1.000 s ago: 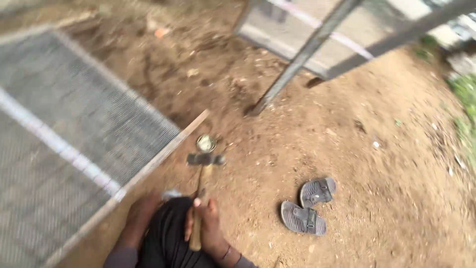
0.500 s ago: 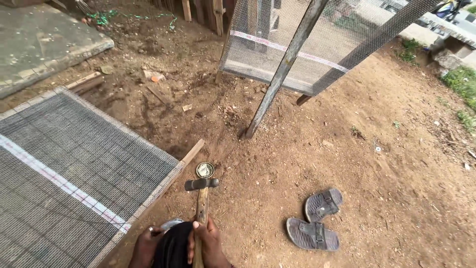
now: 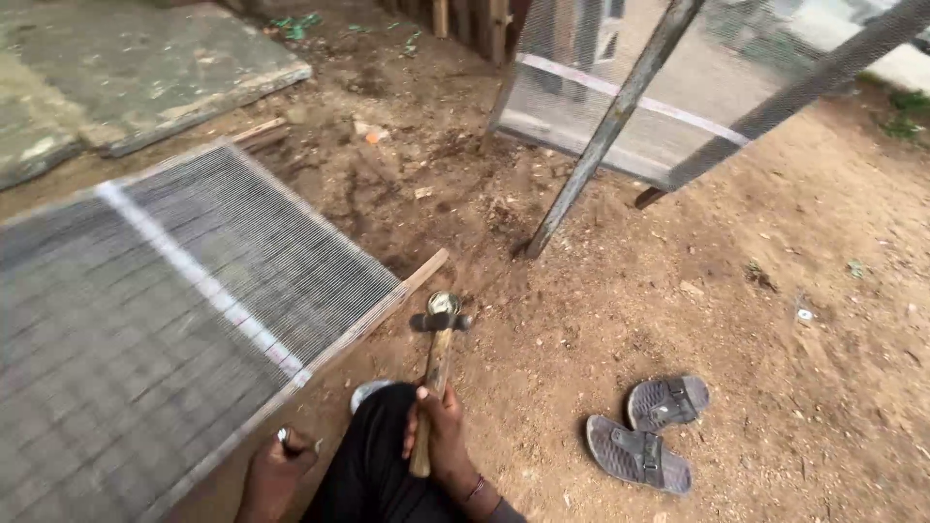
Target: Hammering a wire mesh screen onto a wooden frame using small nails.
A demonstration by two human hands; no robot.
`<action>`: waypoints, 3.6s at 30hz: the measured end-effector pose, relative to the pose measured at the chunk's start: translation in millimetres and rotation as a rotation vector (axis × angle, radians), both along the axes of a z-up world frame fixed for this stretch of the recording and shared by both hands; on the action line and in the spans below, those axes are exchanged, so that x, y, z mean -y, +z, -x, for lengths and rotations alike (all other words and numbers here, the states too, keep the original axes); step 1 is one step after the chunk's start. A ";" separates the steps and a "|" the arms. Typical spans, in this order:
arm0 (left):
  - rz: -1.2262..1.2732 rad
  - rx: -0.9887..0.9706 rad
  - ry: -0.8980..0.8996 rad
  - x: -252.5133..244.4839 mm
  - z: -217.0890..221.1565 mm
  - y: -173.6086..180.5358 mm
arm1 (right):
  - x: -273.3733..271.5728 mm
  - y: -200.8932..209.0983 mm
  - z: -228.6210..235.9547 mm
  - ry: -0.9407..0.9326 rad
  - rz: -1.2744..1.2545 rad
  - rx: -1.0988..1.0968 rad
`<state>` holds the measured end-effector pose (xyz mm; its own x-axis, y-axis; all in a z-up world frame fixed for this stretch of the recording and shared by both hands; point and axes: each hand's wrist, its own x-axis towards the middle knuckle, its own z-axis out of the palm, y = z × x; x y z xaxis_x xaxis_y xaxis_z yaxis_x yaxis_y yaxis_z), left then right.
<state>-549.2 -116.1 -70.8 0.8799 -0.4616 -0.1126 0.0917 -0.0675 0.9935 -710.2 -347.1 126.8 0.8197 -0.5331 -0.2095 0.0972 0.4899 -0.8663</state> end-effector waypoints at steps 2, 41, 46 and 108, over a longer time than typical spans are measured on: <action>-0.196 0.038 0.001 -12.8 16.8 39.1 | 0.5 -21.0 8.5 -0.008 0.019 0.009; 0.131 0.071 0.804 -94.3 -7.9 121.4 | 21.1 37.8 -43.4 0.220 0.704 -0.079; -0.003 0.082 0.780 -95.5 6.9 123.8 | 21.1 17.5 -68.3 0.247 0.659 -0.061; -0.577 0.482 0.570 117.9 -66.0 68.6 | 22.4 -27.2 -89.7 0.265 0.496 -0.312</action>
<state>-483.1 -233.9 -2.1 0.9672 0.0660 0.2454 -0.1496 -0.6326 0.7599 -620.5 -369.5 99.5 0.8772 -0.4158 -0.2399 -0.2652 -0.0034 -0.9642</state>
